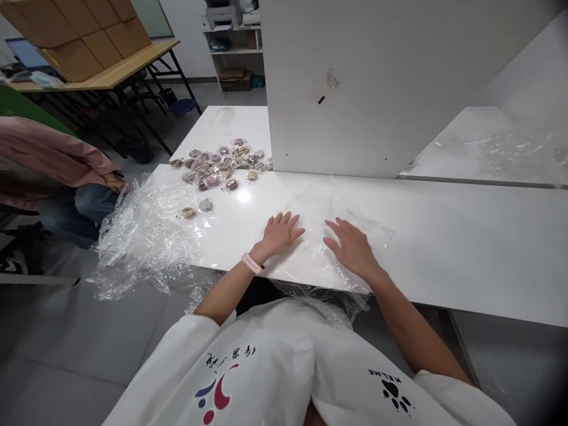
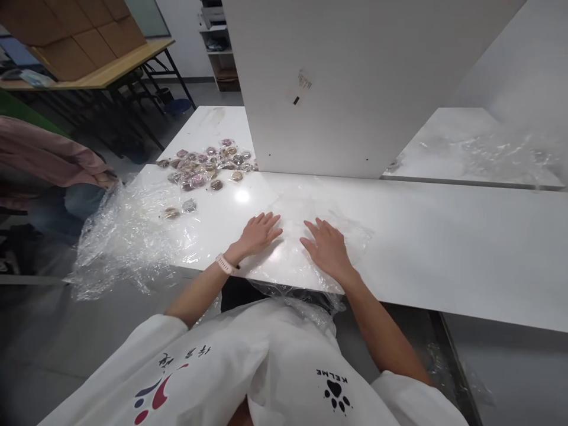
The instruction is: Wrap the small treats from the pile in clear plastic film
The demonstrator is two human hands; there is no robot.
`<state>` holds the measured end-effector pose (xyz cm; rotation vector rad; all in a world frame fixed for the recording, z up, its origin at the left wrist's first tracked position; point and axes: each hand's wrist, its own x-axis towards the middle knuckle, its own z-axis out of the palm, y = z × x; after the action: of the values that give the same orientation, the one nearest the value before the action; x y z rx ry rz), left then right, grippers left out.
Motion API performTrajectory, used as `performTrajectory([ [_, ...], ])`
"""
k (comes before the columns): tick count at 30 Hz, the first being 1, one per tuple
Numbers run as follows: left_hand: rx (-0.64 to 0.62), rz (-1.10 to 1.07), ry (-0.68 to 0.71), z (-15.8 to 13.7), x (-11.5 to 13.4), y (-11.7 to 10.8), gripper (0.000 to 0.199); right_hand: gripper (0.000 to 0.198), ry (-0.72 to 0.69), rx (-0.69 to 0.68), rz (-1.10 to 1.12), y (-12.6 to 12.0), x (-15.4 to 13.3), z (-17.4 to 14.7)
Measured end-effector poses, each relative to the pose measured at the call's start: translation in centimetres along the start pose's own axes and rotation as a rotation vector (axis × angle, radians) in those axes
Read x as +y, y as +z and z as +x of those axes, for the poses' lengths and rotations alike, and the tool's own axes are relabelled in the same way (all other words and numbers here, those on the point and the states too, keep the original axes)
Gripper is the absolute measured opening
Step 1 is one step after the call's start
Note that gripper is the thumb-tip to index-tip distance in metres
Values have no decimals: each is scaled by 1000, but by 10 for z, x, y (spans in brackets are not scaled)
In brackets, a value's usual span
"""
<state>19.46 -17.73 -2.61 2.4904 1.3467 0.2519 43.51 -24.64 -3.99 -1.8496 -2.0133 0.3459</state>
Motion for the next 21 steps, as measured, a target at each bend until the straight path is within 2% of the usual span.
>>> performTrajectory([
  [2, -45, -51, -98, 19, -16, -4, 44, 56, -26, -92, -91, 23, 14, 10],
  [3, -9, -71, -179, 29, -28, -9, 43, 57, -40, -110, -126, 29, 26, 17],
  [7, 354, 48, -541, 65, -95, -40, 40, 62, -101, -112, -205, 28, 68, 52],
  [9, 356, 42, -672, 80, -128, -48, 59, 63, -113, -92, -238, 26, 76, 64],
  [11, 275, -23, -743, 92, -150, -46, 76, 62, -126, -67, -259, 27, 78, 70],
  [14, 211, -70, -702, 111, -160, -34, 76, 61, -151, -30, -275, 32, 78, 72],
  [19, 206, -64, -490, 129, -146, -21, 26, 61, -222, -43, -272, 31, 87, 75],
  [21, 217, -43, -392, 123, -143, -20, 18, 59, -260, -74, -256, 28, 93, 80],
])
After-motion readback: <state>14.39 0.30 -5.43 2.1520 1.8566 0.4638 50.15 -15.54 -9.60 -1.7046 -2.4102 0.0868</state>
